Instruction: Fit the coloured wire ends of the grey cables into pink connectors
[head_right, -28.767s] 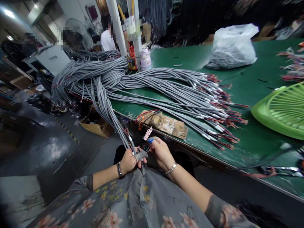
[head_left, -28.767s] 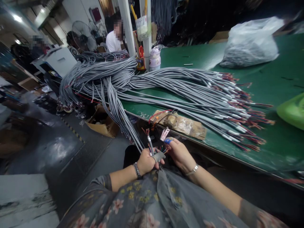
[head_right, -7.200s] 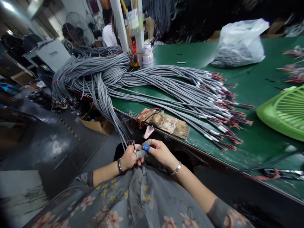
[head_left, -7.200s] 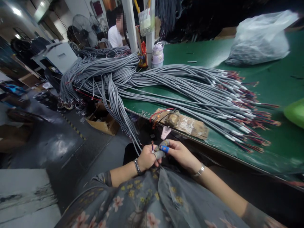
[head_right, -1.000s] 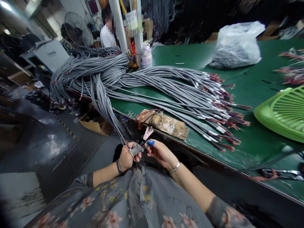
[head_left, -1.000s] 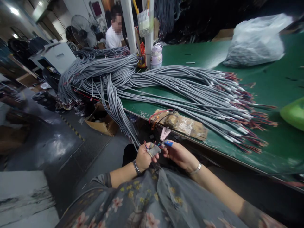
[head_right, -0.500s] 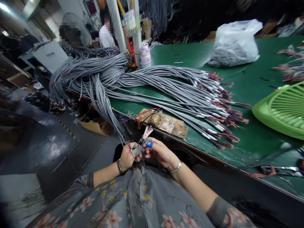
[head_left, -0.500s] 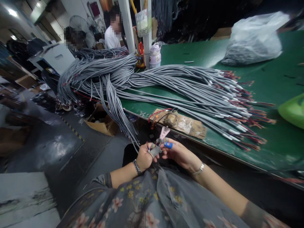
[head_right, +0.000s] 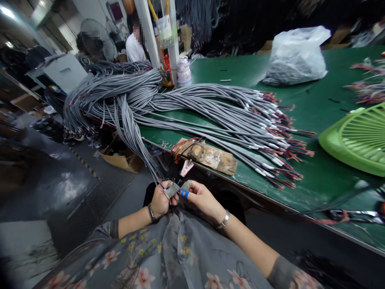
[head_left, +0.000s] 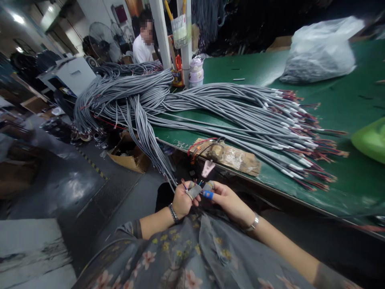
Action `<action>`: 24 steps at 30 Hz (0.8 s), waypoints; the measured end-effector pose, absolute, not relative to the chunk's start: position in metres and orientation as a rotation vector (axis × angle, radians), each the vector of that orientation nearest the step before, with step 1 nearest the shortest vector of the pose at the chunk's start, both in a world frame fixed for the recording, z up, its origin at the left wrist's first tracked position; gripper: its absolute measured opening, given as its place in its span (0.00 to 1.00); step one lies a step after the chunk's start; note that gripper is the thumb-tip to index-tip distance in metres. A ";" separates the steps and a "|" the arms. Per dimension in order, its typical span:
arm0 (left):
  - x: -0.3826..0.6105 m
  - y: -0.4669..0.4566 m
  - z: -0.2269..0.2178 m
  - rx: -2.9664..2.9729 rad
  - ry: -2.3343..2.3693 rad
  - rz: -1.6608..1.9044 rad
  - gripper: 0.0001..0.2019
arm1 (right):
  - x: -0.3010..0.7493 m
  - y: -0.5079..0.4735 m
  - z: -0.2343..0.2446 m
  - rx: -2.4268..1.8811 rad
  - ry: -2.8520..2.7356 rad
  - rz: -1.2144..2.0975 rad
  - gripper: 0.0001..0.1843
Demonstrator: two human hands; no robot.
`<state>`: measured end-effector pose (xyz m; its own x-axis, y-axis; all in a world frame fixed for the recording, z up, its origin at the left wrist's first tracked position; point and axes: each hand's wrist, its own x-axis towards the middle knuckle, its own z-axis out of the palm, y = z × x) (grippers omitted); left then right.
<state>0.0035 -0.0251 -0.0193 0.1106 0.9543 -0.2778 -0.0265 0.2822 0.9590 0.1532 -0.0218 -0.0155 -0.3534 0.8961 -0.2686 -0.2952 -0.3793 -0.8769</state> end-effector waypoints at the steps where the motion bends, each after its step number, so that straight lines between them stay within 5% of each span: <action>1: 0.003 -0.025 -0.020 1.027 1.216 0.939 0.22 | 0.155 -0.021 -0.016 -0.977 -0.936 1.860 0.17; 14: -0.001 -0.023 -0.015 1.093 1.107 0.747 0.25 | 0.160 -0.010 -0.015 -0.957 -1.174 1.657 0.12; 24: 0.000 -0.022 -0.005 1.154 1.131 0.773 0.23 | 0.151 -0.016 -0.020 -1.059 -0.945 1.792 0.19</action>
